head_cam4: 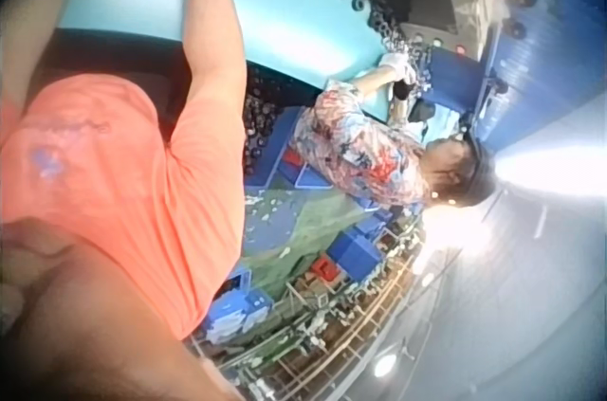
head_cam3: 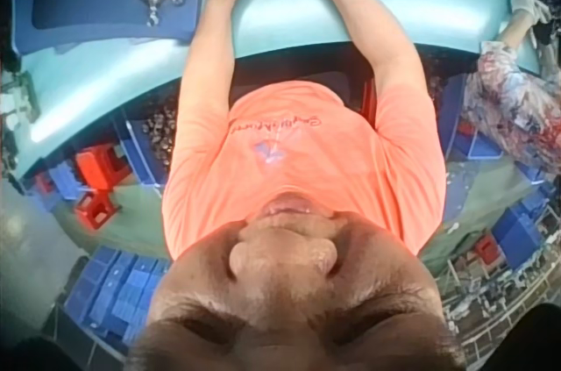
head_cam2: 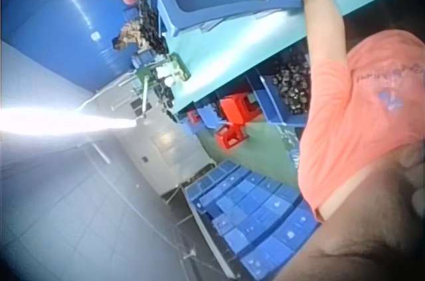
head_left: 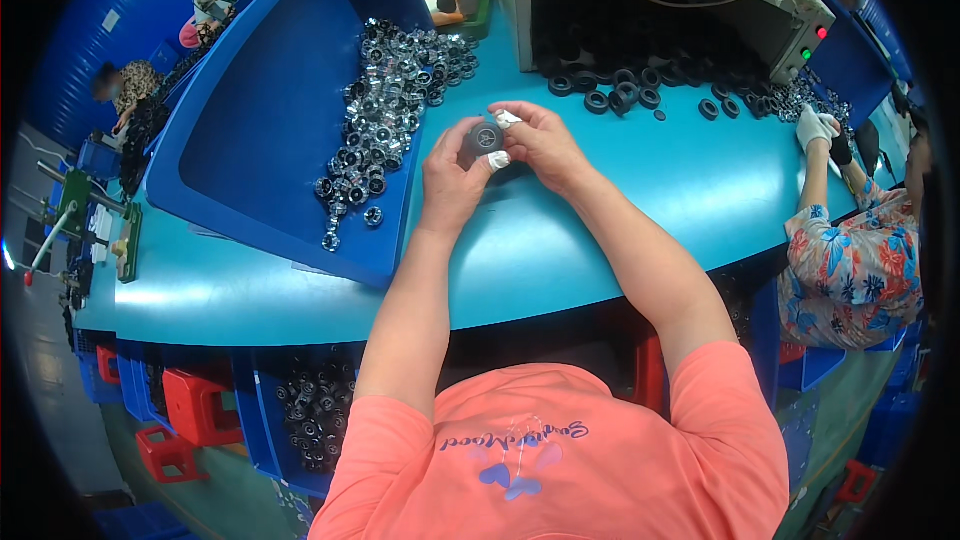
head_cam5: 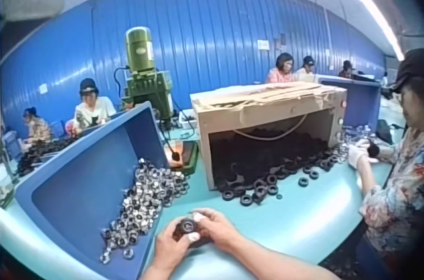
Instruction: Assembling small metal components into black rubber rings at a factory workbench.
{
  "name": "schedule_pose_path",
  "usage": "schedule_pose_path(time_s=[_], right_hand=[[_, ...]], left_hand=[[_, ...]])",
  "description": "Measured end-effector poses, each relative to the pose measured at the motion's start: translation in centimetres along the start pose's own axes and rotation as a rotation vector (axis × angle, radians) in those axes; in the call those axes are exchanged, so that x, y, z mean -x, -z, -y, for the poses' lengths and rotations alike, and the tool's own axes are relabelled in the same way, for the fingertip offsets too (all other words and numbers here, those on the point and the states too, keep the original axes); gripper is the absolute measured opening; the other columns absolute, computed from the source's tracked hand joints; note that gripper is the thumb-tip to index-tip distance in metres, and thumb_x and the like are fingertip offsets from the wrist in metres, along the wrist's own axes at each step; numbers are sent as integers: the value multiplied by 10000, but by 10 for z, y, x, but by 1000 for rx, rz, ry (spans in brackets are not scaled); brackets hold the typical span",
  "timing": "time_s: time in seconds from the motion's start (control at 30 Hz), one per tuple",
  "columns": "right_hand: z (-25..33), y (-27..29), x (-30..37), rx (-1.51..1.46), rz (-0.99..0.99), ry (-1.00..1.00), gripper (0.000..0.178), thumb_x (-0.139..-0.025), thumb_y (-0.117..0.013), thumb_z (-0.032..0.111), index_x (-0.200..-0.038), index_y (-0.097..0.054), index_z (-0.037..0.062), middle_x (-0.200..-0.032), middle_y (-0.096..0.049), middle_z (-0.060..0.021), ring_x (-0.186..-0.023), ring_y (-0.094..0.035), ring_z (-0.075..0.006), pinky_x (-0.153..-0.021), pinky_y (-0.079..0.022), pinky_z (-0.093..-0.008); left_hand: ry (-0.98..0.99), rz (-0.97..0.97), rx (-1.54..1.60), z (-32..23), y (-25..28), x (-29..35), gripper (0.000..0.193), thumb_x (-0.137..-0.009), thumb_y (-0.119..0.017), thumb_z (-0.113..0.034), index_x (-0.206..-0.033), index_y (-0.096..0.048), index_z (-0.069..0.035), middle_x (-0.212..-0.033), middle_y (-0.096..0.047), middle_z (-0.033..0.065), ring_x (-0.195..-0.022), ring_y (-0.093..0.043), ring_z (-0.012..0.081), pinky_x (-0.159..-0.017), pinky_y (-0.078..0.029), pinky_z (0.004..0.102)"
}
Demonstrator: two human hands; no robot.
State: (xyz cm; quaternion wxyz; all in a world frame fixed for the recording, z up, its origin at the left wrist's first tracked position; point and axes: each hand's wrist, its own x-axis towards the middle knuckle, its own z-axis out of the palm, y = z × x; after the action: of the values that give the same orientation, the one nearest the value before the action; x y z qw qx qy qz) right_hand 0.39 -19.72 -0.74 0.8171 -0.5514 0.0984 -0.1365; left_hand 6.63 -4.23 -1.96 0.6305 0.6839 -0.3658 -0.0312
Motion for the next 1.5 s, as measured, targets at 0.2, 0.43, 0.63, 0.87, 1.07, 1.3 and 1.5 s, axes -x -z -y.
schedule_pose_path(time_s=[0.2, 0.43, 0.63, 0.87, 1.07, 1.3, 1.5], right_hand=[[-6, -4, 1, 249, 67, 115, 294, -978, -632, 208, -1201, -651, 17, -935, -698, -49, -786, -650, -103, -645, -538, -253], [10, -4, 11, 400, 59, 44, 260, -995, -615, 250, -1147, -696, 55, -876, -691, -51, -715, -615, -82, -609, -522, -249], [18, 4, 11, 743, -94, 263, 218, -921, -669, 209, -1068, -737, 64, -892, -719, -96, -780, -662, -195, -729, -546, -333], [40, 52, -24, 1742, -374, 501, 243, -795, -745, 266, -1012, -764, 158, -1158, -609, -70, -1160, -507, -286, -953, -423, -455], [31, 97, -34, 1959, -360, 490, 240, -834, -691, 263, -1056, -756, 200, -1227, -574, -8, -1222, -455, -244, -1009, -337, -458], [31, -15, 18, 1321, -1, 977, 246, -787, -742, 167, -1026, -687, 159, -1171, -627, -23, -1116, -556, -272, -954, -388, -432], [32, -52, 45, 1179, 91, 939, 342, -747, -736, 114, -1072, -629, 121, -1135, -644, -60, -1070, -587, -285, -929, -393, -423]], left_hand=[[27, -18, -352, -17, 2, 10, 450, -810, -788, -211, -1167, -593, -17, -1040, -653, 170, -909, -659, 321, -765, -534, 415], [10, 138, -443, -93, 37, 104, 472, -858, -761, -308, -1182, -561, -30, -999, -635, 147, -847, -633, 282, -731, -521, 375], [217, -239, -789, -86, 180, 276, 476, -819, -774, -220, -1207, -604, -6, -1049, -666, 181, -915, -658, 337, -810, -531, 412], [759, -175, -1447, -79, 310, 427, 462, -791, -751, -131, -1219, -639, 3, -949, -686, 207, -863, -670, 392, -780, -521, 448], [476, 51, -612, -119, 186, 289, 466, -868, -687, -126, -1304, -579, 0, -1013, -656, 162, -914, -647, 292, -785, -523, 383], [265, 76, 132, -94, 46, 123, 476, -972, -611, -126, -1420, -491, -17, -1193, -624, 98, -1054, -610, 167, -838, -527, 294], [316, 17, 925, -48, 31, 35, 462, -1035, -506, -188, -1464, -431, -34, -1287, -573, 110, -1120, -586, 198, -931, -524, 380]])
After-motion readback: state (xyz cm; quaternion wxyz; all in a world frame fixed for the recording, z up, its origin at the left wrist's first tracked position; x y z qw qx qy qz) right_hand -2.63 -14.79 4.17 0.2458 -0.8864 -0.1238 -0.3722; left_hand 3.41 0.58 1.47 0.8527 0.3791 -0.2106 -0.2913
